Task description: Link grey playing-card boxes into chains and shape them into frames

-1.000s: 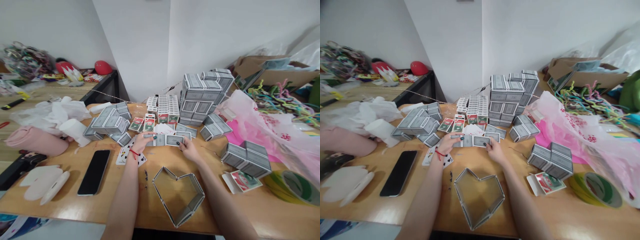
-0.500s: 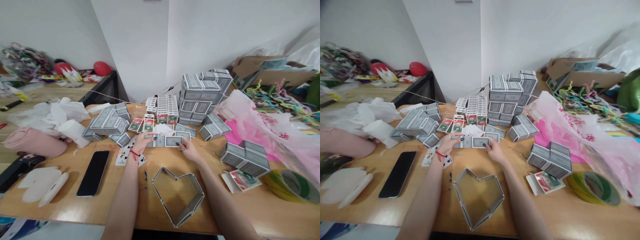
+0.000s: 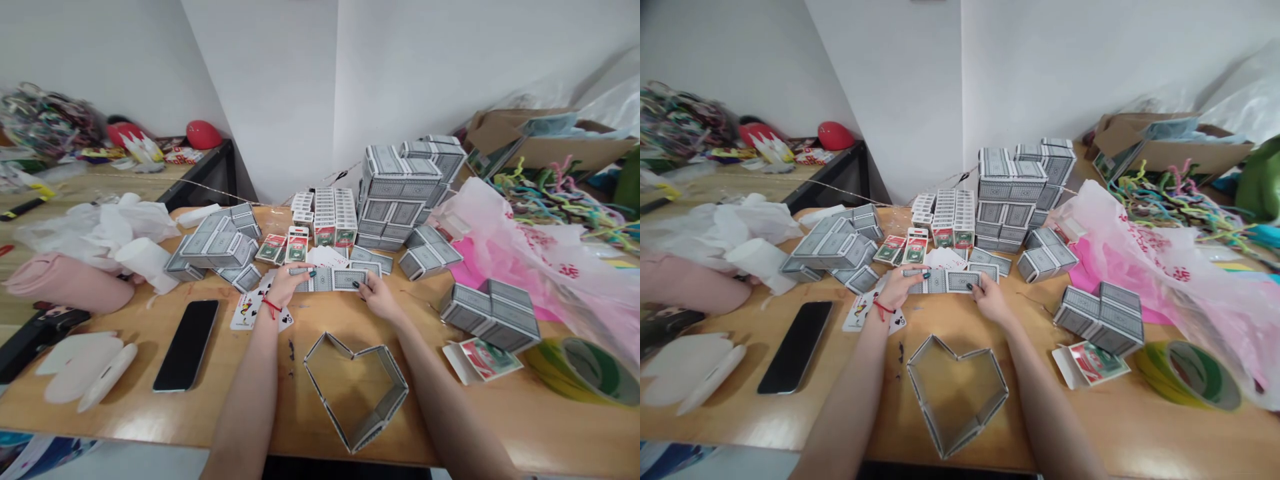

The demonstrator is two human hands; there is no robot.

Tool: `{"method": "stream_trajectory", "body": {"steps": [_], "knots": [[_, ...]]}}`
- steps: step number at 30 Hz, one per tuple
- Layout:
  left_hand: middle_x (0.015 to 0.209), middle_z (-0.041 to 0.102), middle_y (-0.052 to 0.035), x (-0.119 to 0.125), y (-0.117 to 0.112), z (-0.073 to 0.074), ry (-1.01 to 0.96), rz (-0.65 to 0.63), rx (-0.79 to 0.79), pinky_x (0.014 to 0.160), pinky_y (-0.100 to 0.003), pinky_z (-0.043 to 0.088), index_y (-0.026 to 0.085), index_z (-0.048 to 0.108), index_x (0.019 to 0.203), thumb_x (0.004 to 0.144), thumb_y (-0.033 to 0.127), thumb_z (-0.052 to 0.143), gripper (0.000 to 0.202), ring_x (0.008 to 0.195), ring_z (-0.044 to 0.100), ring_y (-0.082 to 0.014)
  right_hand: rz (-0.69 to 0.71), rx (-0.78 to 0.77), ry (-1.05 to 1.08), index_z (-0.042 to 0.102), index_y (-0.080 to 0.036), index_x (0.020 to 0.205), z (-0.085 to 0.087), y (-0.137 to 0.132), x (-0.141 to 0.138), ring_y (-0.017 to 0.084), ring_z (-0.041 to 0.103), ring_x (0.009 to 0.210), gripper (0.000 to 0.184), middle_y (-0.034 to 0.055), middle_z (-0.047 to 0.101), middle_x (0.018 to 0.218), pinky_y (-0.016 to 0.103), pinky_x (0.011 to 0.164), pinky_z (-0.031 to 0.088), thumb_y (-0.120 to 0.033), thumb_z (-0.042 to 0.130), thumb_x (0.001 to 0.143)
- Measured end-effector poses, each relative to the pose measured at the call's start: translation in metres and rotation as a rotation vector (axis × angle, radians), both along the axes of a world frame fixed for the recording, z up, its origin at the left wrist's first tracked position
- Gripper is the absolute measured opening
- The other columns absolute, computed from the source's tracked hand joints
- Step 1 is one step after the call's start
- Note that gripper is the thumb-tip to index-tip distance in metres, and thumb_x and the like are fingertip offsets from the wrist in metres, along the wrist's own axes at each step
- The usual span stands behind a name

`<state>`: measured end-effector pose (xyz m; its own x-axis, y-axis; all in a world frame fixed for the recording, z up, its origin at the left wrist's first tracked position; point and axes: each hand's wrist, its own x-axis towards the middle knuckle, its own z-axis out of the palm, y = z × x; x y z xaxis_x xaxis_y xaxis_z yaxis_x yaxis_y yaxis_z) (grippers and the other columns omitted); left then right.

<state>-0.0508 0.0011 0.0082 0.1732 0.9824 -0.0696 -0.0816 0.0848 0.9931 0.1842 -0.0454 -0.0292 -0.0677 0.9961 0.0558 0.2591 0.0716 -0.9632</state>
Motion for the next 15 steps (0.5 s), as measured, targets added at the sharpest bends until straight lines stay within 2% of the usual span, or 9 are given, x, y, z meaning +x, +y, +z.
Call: {"method": "stream_trajectory", "body": {"steps": [7,15], "knots": [[0.079,0.068,-0.0028,0.0018,-0.0003,0.0003,-0.026,0.011,-0.017,0.074,-0.024,0.043,0.015,0.070,0.075,0.054,0.022,0.075,0.022,0.076,0.059,-0.0138,0.013,0.005,0.026,0.044,-0.022,0.078,0.0020,0.0007,-0.0008,0.014,0.044,0.061,0.011,-0.0019,0.046,0.064,0.023,0.053,0.039,-0.032,0.049,0.077],[0.078,0.068,-0.0040,0.0053,-0.0011,0.0018,-0.016,0.009,-0.030,0.076,-0.027,0.044,0.014,0.069,0.074,0.054,0.024,0.076,0.023,0.077,0.060,-0.0156,-0.019,0.034,0.063,0.044,-0.020,0.082,0.0060,0.0002,-0.0041,0.010,0.037,0.051,0.018,-0.0047,0.042,0.059,0.022,0.046,0.033,-0.037,0.048,0.079]]}}
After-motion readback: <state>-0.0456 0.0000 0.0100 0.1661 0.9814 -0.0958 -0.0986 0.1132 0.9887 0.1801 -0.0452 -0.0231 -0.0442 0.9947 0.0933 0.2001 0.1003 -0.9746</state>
